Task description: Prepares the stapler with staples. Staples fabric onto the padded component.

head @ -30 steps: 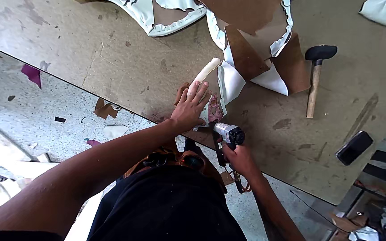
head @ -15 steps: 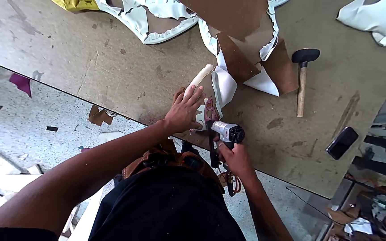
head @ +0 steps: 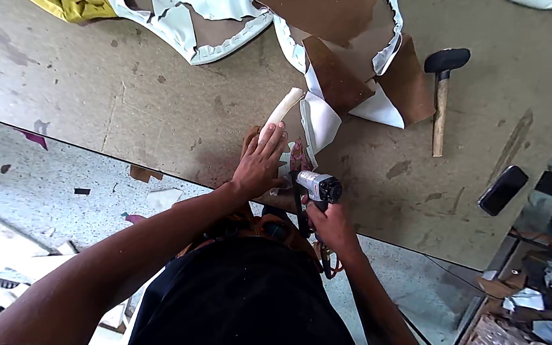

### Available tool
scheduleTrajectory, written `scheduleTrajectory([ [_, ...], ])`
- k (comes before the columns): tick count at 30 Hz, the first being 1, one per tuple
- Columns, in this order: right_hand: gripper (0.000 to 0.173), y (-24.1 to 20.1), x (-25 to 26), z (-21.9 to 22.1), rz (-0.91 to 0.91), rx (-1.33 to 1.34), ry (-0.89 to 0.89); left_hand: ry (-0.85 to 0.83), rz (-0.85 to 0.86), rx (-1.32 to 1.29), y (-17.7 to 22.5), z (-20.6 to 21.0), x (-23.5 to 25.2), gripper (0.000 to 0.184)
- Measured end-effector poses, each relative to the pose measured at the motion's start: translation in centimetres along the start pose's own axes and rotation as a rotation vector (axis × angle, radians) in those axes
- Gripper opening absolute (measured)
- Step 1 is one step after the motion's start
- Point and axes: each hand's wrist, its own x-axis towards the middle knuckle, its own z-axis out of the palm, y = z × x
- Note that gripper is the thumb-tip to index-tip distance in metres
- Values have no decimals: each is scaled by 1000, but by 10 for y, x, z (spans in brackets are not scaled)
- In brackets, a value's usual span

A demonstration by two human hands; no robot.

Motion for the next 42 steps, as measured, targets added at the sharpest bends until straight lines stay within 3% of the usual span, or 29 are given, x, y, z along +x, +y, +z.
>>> scheduleTrajectory([
  [20, 23, -39, 9, 1, 49, 187, 102, 8, -7, -11, -1, -3, 7, 122],
  [28, 20, -45, 18, 3, 60, 149, 92, -108, 91, -172, -20, -35, 11, 97],
  [42, 24, -62, 24, -4, 89, 271, 140, -90, 67, -266, -26, -32, 10, 92],
])
